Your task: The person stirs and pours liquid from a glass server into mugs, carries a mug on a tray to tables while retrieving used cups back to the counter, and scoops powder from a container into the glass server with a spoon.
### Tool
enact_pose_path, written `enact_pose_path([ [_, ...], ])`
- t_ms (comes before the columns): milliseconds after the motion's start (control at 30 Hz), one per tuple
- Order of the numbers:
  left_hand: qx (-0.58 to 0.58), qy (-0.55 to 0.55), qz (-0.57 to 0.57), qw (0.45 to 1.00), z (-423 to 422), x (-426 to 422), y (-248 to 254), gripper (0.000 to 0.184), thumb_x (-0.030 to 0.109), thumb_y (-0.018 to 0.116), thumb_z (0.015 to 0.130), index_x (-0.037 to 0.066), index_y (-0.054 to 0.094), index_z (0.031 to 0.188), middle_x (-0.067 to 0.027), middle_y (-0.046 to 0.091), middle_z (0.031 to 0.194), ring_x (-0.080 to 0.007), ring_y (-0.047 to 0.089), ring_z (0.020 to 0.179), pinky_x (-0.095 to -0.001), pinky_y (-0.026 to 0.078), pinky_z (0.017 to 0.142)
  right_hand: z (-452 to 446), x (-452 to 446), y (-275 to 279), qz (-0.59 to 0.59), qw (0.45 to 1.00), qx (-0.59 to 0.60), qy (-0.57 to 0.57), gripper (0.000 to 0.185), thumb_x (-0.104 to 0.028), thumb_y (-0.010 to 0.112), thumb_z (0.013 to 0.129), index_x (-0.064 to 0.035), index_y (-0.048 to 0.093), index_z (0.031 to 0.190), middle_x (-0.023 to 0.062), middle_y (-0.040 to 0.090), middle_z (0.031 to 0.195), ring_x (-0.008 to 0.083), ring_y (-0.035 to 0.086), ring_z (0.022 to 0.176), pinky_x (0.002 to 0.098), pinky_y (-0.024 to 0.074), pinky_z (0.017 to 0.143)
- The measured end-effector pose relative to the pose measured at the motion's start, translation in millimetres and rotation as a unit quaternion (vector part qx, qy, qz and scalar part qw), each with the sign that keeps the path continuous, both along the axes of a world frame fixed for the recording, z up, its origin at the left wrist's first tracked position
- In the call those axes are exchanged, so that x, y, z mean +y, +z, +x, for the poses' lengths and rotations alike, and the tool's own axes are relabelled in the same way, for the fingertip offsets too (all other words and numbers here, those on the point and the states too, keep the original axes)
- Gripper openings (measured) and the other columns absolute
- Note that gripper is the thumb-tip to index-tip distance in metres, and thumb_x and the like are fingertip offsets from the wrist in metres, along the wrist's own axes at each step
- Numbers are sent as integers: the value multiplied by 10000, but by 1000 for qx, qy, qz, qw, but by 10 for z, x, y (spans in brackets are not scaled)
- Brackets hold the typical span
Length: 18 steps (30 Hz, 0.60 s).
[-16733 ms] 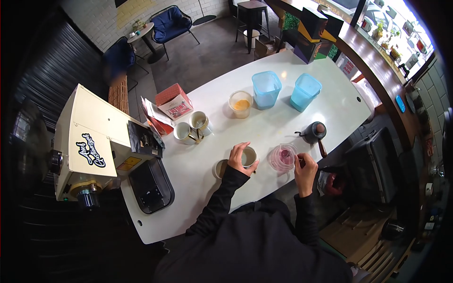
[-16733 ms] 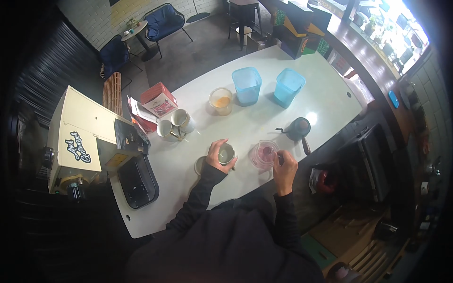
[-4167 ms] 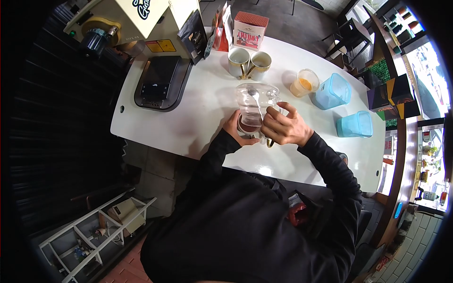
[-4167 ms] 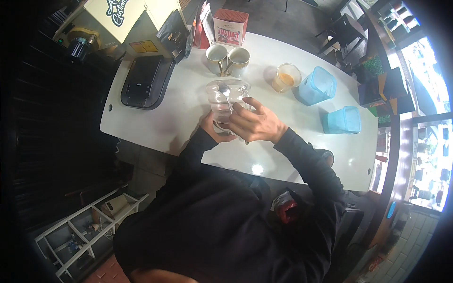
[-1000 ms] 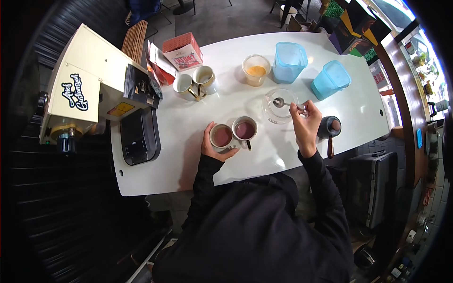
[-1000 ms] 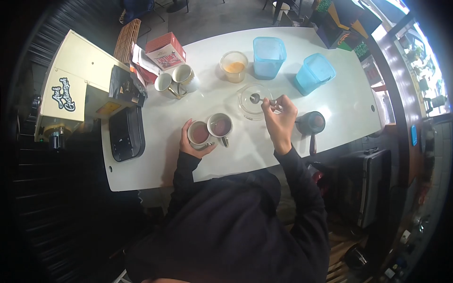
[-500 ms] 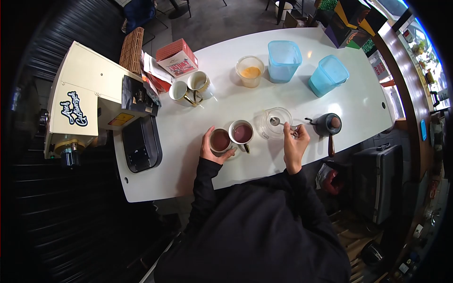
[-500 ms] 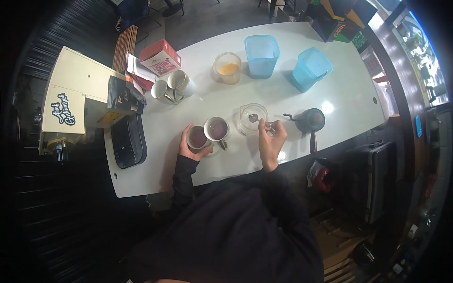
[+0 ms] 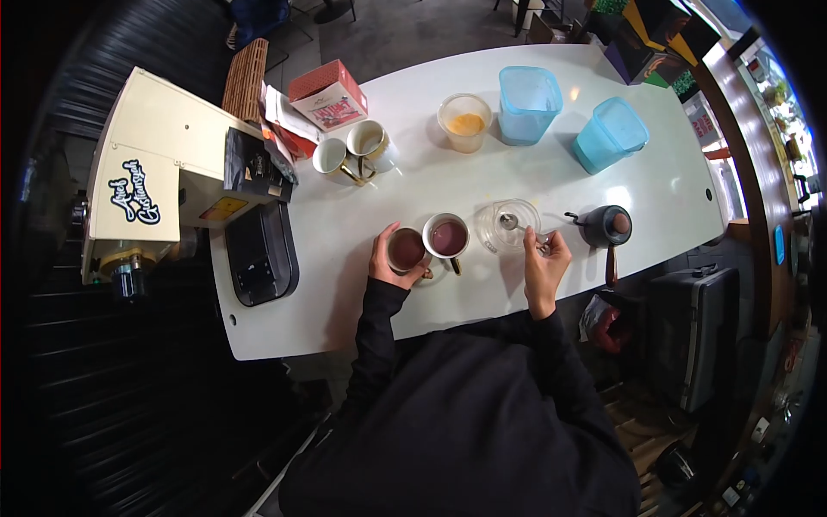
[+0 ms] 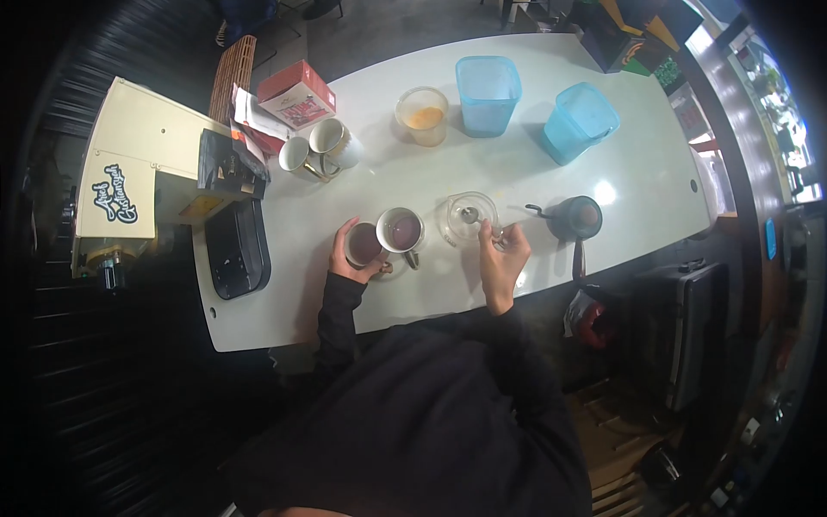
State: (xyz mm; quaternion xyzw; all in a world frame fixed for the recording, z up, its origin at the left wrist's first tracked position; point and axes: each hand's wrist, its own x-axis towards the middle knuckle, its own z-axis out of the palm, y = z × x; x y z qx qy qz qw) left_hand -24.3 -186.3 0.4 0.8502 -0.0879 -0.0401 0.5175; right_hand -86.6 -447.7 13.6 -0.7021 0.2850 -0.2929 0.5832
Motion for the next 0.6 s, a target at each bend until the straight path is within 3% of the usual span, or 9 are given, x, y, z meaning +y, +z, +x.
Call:
enact_pose_path([
  [433, -6, 13, -7, 1000, 16, -33, 78, 791, 162, 871, 583, 88, 503, 1279, -134, 596, 1141, -292, 611, 1050, -393, 501, 898, 3, -124, 129, -40, 993, 91, 62, 448, -232, 752, 866, -52, 403, 650, -49, 374, 623, 34, 320, 618, 229, 247, 528],
  [500, -65, -2, 37, 997, 30, -24, 128, 768, 182, 876, 580, 84, 532, 1260, -136, 600, 1131, -290, 616, 1040, -392, 505, 893, 8, -156, 153, -36, 994, 53, 91, 398, -226, 753, 864, -43, 437, 708, -50, 374, 662, 32, 327, 627, 224, 251, 529],
  [600, -64, -1, 44, 997, 49, -1, 179, 740, 206, 882, 577, 78, 565, 1234, -141, 611, 1122, -287, 624, 1028, -390, 507, 891, -28, -184, 150, -15, 993, 36, 111, 347, -204, 763, 853, -35, 468, 787, -53, 385, 691, 29, 343, 635, 218, 262, 533],
])
